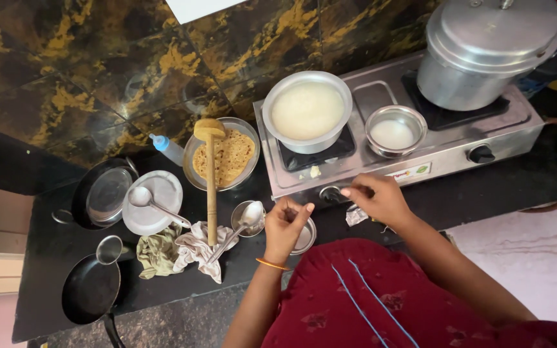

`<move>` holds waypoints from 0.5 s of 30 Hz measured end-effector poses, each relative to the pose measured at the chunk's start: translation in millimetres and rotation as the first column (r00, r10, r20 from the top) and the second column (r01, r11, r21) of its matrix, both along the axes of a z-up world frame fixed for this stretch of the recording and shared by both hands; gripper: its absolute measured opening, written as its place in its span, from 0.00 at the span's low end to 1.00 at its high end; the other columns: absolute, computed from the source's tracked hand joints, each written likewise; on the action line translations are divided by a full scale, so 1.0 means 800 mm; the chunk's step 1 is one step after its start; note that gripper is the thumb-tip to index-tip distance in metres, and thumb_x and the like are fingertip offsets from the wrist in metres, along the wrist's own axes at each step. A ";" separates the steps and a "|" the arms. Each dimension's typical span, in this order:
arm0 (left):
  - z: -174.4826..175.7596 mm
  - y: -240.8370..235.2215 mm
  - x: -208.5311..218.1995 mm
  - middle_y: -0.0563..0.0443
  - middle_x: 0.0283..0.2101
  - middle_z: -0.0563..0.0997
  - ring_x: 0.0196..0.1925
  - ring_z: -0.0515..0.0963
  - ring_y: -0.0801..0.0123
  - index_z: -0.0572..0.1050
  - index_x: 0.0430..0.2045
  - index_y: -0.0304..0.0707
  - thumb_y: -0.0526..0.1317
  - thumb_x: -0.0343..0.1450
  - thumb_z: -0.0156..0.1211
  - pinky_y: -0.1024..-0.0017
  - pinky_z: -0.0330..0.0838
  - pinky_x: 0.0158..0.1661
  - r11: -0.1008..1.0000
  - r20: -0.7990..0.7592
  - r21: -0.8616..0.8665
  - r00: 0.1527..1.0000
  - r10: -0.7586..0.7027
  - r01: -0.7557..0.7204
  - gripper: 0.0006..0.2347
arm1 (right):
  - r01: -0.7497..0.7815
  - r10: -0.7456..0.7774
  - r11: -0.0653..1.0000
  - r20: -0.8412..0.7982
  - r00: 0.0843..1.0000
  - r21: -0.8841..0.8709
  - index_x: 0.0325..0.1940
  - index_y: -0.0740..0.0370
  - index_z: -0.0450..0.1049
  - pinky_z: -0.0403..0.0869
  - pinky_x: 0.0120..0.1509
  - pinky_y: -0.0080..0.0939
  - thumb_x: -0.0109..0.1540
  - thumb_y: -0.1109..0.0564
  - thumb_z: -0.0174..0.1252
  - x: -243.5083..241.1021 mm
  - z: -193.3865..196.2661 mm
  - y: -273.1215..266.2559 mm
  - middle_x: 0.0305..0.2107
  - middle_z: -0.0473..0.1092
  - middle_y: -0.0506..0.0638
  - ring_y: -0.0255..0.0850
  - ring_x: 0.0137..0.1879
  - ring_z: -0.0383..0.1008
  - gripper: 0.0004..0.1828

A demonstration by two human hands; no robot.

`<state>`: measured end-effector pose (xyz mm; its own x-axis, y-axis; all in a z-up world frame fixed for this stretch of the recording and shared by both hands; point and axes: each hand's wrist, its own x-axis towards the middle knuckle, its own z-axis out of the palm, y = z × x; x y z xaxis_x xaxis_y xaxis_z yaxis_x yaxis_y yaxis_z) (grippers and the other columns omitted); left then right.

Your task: Washing a pan and then stirring a pot of milk on a gas stove.

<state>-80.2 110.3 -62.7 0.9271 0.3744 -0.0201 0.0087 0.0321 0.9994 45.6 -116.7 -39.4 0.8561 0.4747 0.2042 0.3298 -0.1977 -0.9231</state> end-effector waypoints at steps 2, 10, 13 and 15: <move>0.025 -0.009 0.004 0.66 0.22 0.70 0.24 0.64 0.89 0.70 0.22 0.37 0.35 0.70 0.71 0.83 0.58 0.25 0.999 0.072 0.018 0.997 0.026 -0.027 0.12 | 0.121 -0.074 0.984 0.319 0.945 -0.130 0.28 0.66 0.76 0.65 0.27 0.41 0.58 0.53 0.70 -0.007 0.039 0.006 0.17 0.67 0.50 0.41 0.21 0.67 0.14; 0.041 -0.018 0.004 0.47 0.58 0.67 0.57 0.73 0.66 0.60 0.60 0.34 0.34 0.72 0.70 0.72 0.72 0.55 0.995 0.139 -0.001 0.986 -0.096 0.097 0.25 | 0.068 0.011 0.993 0.628 0.778 -0.100 0.55 0.58 0.73 0.64 0.71 0.63 0.55 0.53 0.69 -0.001 0.068 0.003 0.50 0.69 0.56 0.51 0.59 0.68 0.25; 0.060 -0.024 0.010 0.45 0.77 0.45 0.75 0.61 0.51 0.37 0.74 0.46 0.33 0.68 0.71 0.60 0.71 0.63 0.998 0.206 0.004 0.976 -0.070 0.070 0.46 | -0.003 0.011 1.000 0.594 0.804 -0.014 0.75 0.55 0.52 0.60 0.75 0.66 0.54 0.51 0.71 0.003 0.060 0.002 0.68 0.55 0.67 0.61 0.75 0.54 0.50; 0.058 -0.025 0.012 0.44 0.80 0.36 0.79 0.53 0.45 0.29 0.76 0.52 0.32 0.67 0.71 0.53 0.71 0.63 0.999 0.202 -0.008 0.979 -0.037 0.040 0.52 | -0.029 0.015 0.999 0.576 0.818 0.015 0.82 0.52 0.38 0.59 0.75 0.68 0.53 0.51 0.72 0.005 0.052 0.001 0.73 0.47 0.71 0.64 0.80 0.46 0.63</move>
